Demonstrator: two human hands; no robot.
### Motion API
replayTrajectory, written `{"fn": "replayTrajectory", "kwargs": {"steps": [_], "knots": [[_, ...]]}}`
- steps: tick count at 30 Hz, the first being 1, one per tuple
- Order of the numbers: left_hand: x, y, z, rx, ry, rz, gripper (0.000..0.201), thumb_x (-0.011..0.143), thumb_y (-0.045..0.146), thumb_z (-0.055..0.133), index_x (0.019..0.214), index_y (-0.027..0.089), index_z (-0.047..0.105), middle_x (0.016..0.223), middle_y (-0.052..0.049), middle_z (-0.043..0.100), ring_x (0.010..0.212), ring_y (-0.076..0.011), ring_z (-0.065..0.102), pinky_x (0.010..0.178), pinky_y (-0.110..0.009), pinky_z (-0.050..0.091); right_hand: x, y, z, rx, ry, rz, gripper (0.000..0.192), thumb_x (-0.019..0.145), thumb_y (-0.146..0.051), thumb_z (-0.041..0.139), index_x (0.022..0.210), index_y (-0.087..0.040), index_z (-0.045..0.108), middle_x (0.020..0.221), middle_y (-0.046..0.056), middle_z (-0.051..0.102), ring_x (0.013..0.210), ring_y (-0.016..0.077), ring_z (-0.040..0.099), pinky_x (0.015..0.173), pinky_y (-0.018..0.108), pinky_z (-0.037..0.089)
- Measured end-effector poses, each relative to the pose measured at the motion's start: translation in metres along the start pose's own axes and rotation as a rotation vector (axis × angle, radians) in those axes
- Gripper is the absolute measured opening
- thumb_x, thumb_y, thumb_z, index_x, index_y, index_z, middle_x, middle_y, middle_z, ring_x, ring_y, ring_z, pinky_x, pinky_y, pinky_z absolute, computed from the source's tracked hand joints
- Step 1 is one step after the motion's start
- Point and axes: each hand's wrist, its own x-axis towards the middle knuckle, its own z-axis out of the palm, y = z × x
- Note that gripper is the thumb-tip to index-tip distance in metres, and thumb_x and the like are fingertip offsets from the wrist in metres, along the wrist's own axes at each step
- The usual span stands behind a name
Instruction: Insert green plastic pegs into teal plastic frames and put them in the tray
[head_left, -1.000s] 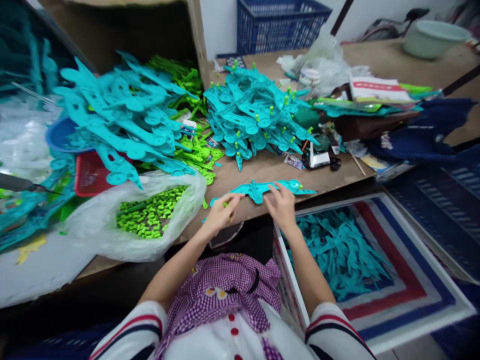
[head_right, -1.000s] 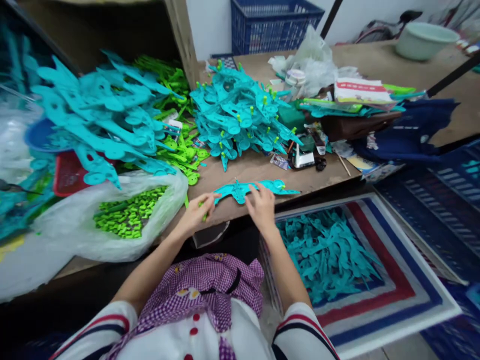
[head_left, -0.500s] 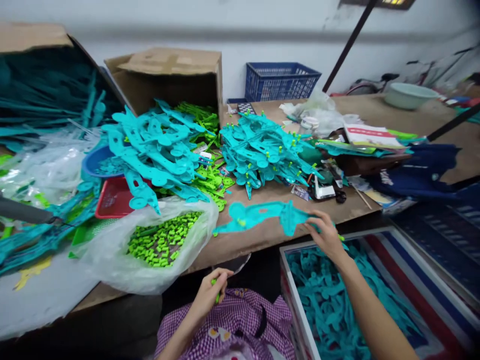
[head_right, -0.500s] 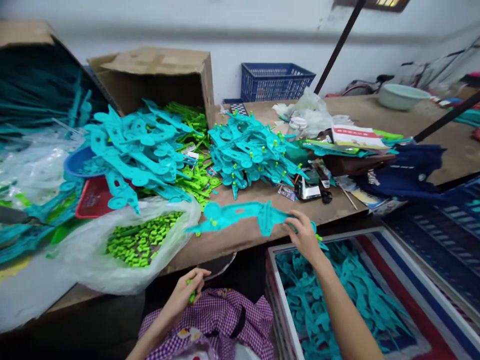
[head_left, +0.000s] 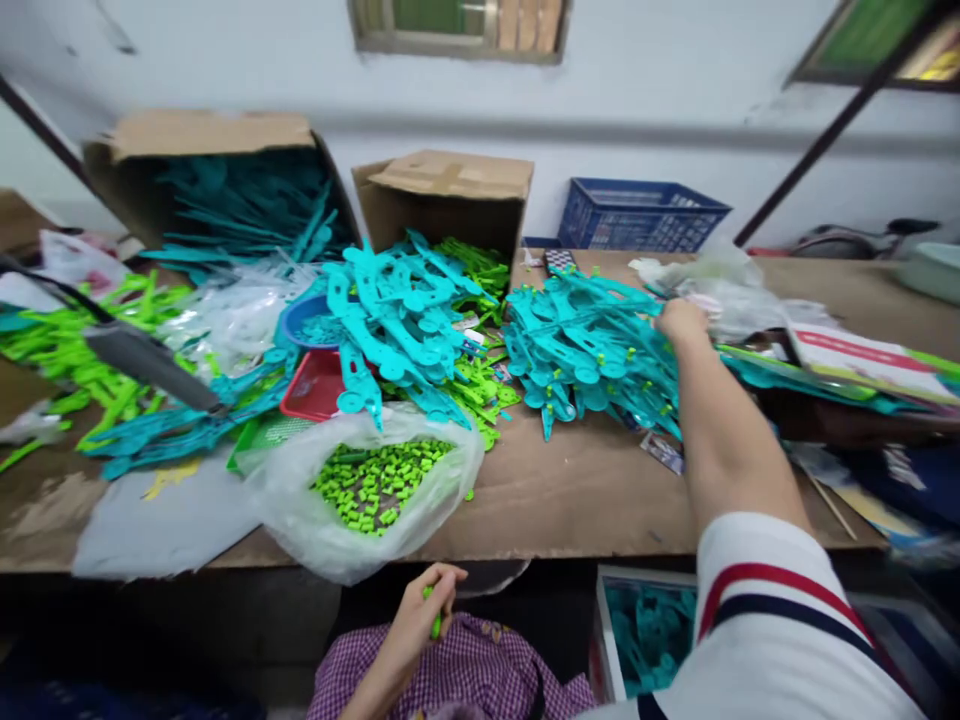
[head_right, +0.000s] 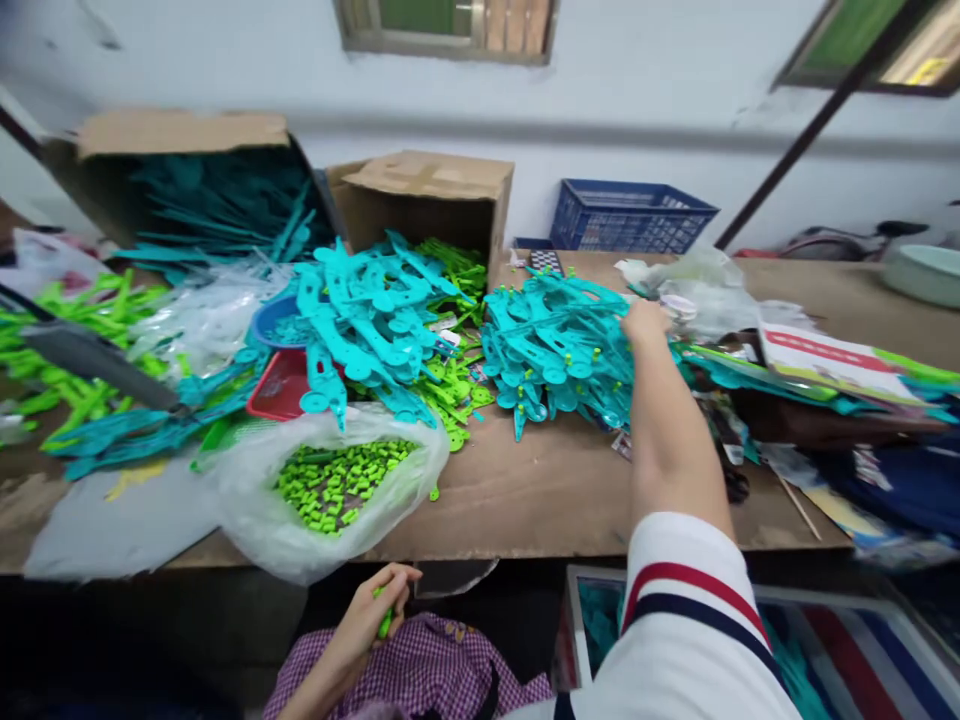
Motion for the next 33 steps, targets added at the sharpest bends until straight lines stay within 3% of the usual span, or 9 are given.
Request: {"fn": "replayTrajectory", "kwargs": {"steps": [3, 6, 9, 13, 18, 21, 25, 29, 33], "knots": [[0.004, -0.001, -0.007, -0.04, -0.012, -0.039, 0.063, 0.063, 0.073, 0.068, 0.089, 0.016, 0.063, 0.057, 0.008, 0.044, 0.037, -0.0036, 0.037, 0.035, -0.017, 0.014, -0.013, -0.038, 0.001, -0.181, -0.084, -0.007, 0.023, 0.087, -0.025, 0.06, 0.092, -0.004, 0.068, 0.108, 0.031, 0.062, 0.108, 0.038, 0.058, 0.092, 0.058, 0.039], [0.01, 0.002, -0.002, -0.083, -0.069, -0.077, 0.059, 0.065, 0.069, 0.068, 0.089, 0.015, 0.062, 0.059, 0.008, 0.045, 0.037, -0.0029, 0.037, 0.035, -0.017, 0.011, -0.059, -0.105, 0.022, -0.012, -0.145, -0.324, 0.028, 0.091, -0.025, 0.052, 0.112, -0.011, 0.066, 0.121, 0.022, 0.062, 0.114, 0.0315, 0.057, 0.098, 0.047, 0.041], [0.012, 0.004, 0.006, -0.097, -0.111, -0.064, 0.056, 0.067, 0.067, 0.068, 0.088, 0.015, 0.061, 0.06, 0.008, 0.046, 0.037, -0.0031, 0.037, 0.036, -0.017, 0.012, -0.119, -0.182, 0.064, 0.26, -0.477, -0.604, 0.028, 0.091, -0.036, 0.055, 0.111, -0.021, 0.067, 0.107, 0.01, 0.07, 0.094, 0.0257, 0.065, 0.086, 0.041, 0.051], [0.005, 0.0, 0.004, -0.094, -0.127, 0.016, 0.058, 0.067, 0.069, 0.068, 0.087, 0.015, 0.062, 0.054, 0.008, 0.045, 0.036, -0.0041, 0.037, 0.037, -0.018, 0.018, -0.158, -0.275, 0.123, 0.261, -0.502, -0.549, 0.04, 0.087, -0.034, 0.058, 0.123, -0.017, 0.061, 0.124, 0.013, 0.063, 0.114, 0.03, 0.059, 0.096, 0.044, 0.048], [0.002, -0.02, -0.036, -0.153, -0.162, -0.039, 0.062, 0.064, 0.072, 0.069, 0.092, 0.017, 0.063, 0.058, 0.006, 0.049, 0.034, -0.0038, 0.038, 0.035, -0.018, 0.016, -0.144, -0.346, 0.167, 0.087, -0.515, -0.604, 0.062, 0.085, -0.015, 0.054, 0.145, -0.021, 0.04, 0.148, 0.016, 0.042, 0.134, 0.0375, 0.041, 0.104, 0.055, 0.038], [0.003, -0.035, -0.067, -0.123, -0.169, 0.019, 0.066, 0.06, 0.075, 0.07, 0.091, 0.018, 0.063, 0.055, 0.007, 0.047, 0.034, -0.004, 0.038, 0.037, -0.019, 0.021, -0.13, -0.345, 0.177, 0.031, -0.537, -0.473, 0.053, 0.091, -0.012, 0.04, 0.143, -0.021, 0.043, 0.135, 0.02, 0.054, 0.118, 0.0354, 0.056, 0.097, 0.055, 0.042], [-0.004, -0.048, -0.086, -0.122, -0.151, -0.051, 0.07, 0.055, 0.079, 0.069, 0.089, 0.018, 0.062, 0.055, 0.007, 0.047, 0.034, -0.0036, 0.038, 0.038, -0.019, 0.021, -0.11, -0.307, 0.171, 0.329, -0.237, -0.378, 0.044, 0.098, -0.028, 0.032, 0.138, -0.022, 0.048, 0.128, 0.016, 0.061, 0.109, 0.031, 0.063, 0.095, 0.047, 0.047], [-0.017, -0.026, -0.069, -0.146, -0.153, -0.113, 0.06, 0.062, 0.068, 0.074, 0.092, 0.017, 0.062, 0.06, 0.007, 0.048, 0.037, -0.0028, 0.038, 0.035, -0.017, 0.013, -0.1, -0.258, 0.154, 0.84, -0.006, -0.097, 0.049, 0.097, -0.049, 0.03, 0.134, -0.022, 0.045, 0.115, 0.013, 0.062, 0.095, 0.0259, 0.07, 0.08, 0.04, 0.056], [-0.013, 0.024, -0.04, -0.292, -0.173, -0.044, 0.048, 0.068, 0.054, 0.075, 0.092, 0.015, 0.061, 0.063, 0.007, 0.048, 0.038, -0.0016, 0.038, 0.034, -0.015, 0.013, -0.126, -0.201, 0.126, 1.161, 0.043, 0.266, 0.038, 0.095, -0.047, 0.035, 0.124, -0.024, 0.042, 0.102, 0.007, 0.06, 0.084, 0.0194, 0.072, 0.08, 0.038, 0.058]]}}
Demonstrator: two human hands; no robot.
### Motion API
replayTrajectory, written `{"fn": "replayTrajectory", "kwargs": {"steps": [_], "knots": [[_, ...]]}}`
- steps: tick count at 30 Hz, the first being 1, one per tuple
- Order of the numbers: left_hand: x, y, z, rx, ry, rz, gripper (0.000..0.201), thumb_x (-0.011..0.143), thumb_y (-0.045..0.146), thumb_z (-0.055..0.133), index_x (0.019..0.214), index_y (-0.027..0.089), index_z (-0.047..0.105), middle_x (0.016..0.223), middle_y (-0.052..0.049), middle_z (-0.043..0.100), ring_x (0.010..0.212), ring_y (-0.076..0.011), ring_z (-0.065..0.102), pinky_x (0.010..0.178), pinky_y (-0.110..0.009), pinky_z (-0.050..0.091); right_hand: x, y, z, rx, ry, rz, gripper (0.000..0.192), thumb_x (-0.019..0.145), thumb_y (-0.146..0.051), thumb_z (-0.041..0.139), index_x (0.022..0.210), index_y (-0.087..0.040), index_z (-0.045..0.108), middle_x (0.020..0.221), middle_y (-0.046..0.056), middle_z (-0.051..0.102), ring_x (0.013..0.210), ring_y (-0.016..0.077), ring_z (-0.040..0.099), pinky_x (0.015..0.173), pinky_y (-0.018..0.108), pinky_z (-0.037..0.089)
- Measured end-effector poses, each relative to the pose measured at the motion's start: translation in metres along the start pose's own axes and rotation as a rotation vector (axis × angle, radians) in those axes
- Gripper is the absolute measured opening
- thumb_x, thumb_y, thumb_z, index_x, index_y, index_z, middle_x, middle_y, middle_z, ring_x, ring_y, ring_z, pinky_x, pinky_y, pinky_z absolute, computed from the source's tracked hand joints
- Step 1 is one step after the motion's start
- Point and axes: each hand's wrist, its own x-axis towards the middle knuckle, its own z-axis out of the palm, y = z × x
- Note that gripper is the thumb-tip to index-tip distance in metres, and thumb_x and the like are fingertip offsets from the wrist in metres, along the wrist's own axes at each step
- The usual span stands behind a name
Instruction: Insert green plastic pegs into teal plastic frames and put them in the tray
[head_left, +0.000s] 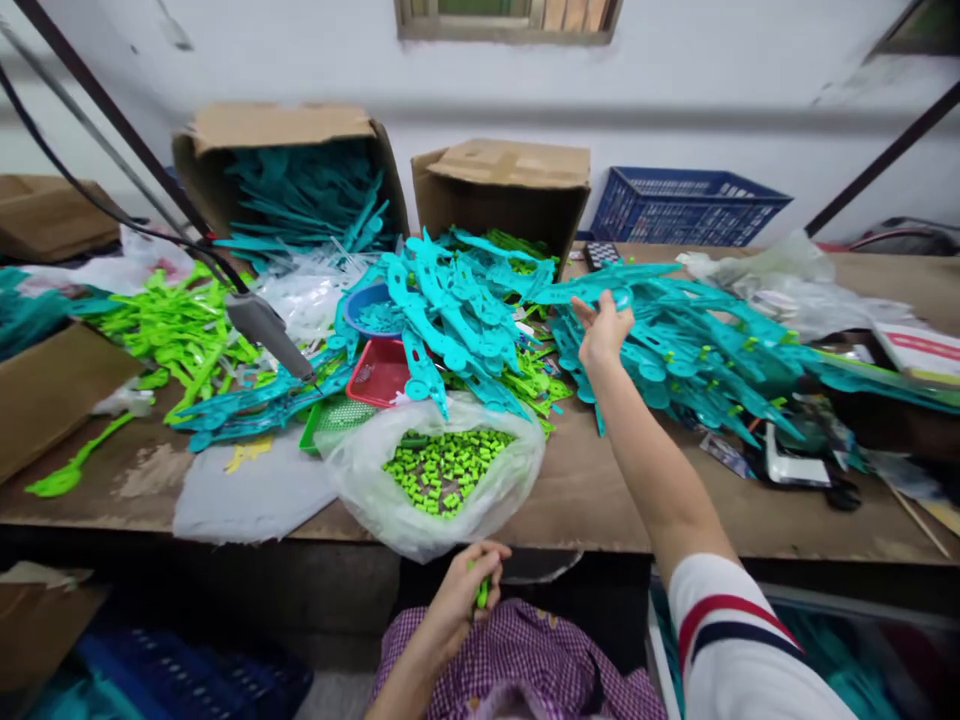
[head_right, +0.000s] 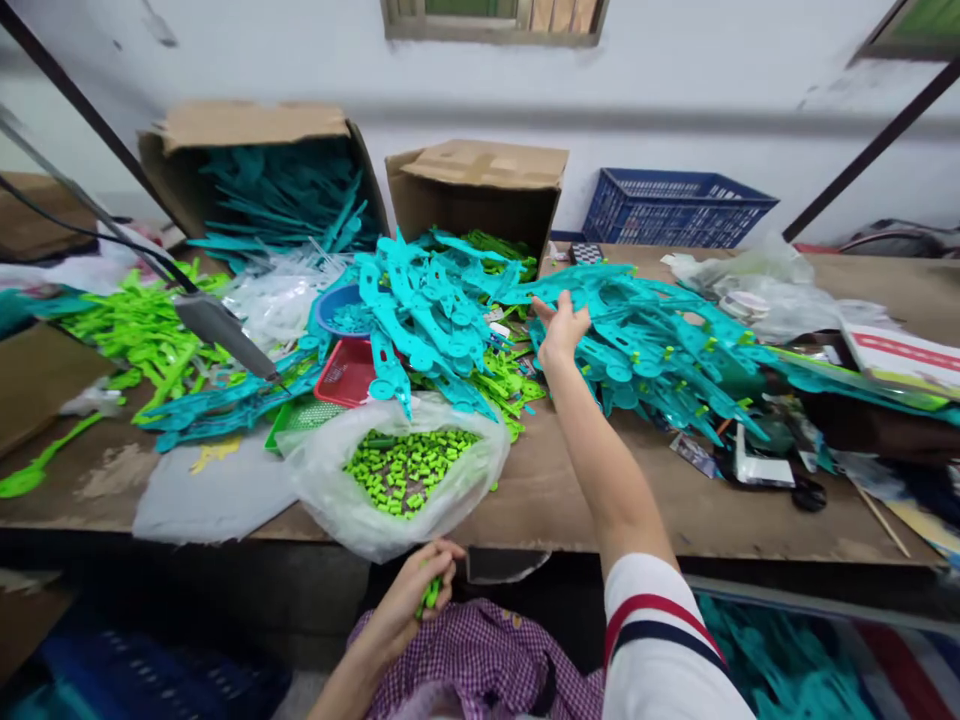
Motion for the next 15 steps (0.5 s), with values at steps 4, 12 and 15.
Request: {"fn": "replayTrajectory", "kwargs": {"steps": [4, 12, 15], "knots": [[0.022, 0.048, 0.046, -0.198, -0.096, 0.07, 0.033, 0.07, 0.035, 0.076, 0.09, 0.014, 0.062, 0.069, 0.004, 0.052, 0.046, -0.0031, 0.047, 0.034, -0.013, 0.023, -0.052, -0.006, -0.075, 0.156, 0.13, 0.072, 0.03, 0.088, -0.045, 0.053, 0.109, -0.026, 0.046, 0.092, 0.0, 0.062, 0.075, 0.0158, 0.072, 0.08, 0.037, 0.059], [0.055, 0.114, 0.11, -0.699, -0.053, -0.038, 0.021, 0.08, 0.005, 0.047, 0.092, 0.011, 0.063, 0.08, -0.006, 0.062, 0.072, -0.0083, 0.064, 0.06, -0.013, 0.053, -0.143, -0.056, -0.216, 0.208, 0.327, 0.132, 0.028, 0.072, -0.035, 0.07, 0.095, -0.023, 0.058, 0.084, -0.004, 0.066, 0.06, 0.0124, 0.067, 0.068, 0.033, 0.061], [0.043, 0.098, 0.095, -0.66, -0.003, -0.124, 0.027, 0.08, 0.002, 0.044, 0.097, 0.011, 0.063, 0.084, -0.008, 0.065, 0.076, -0.01, 0.067, 0.064, -0.014, 0.056, -0.165, -0.071, -0.305, 0.148, 0.363, 0.309, 0.013, 0.071, -0.029, 0.066, 0.082, -0.024, 0.062, 0.079, -0.002, 0.066, 0.057, 0.0122, 0.064, 0.07, 0.035, 0.061]]}}
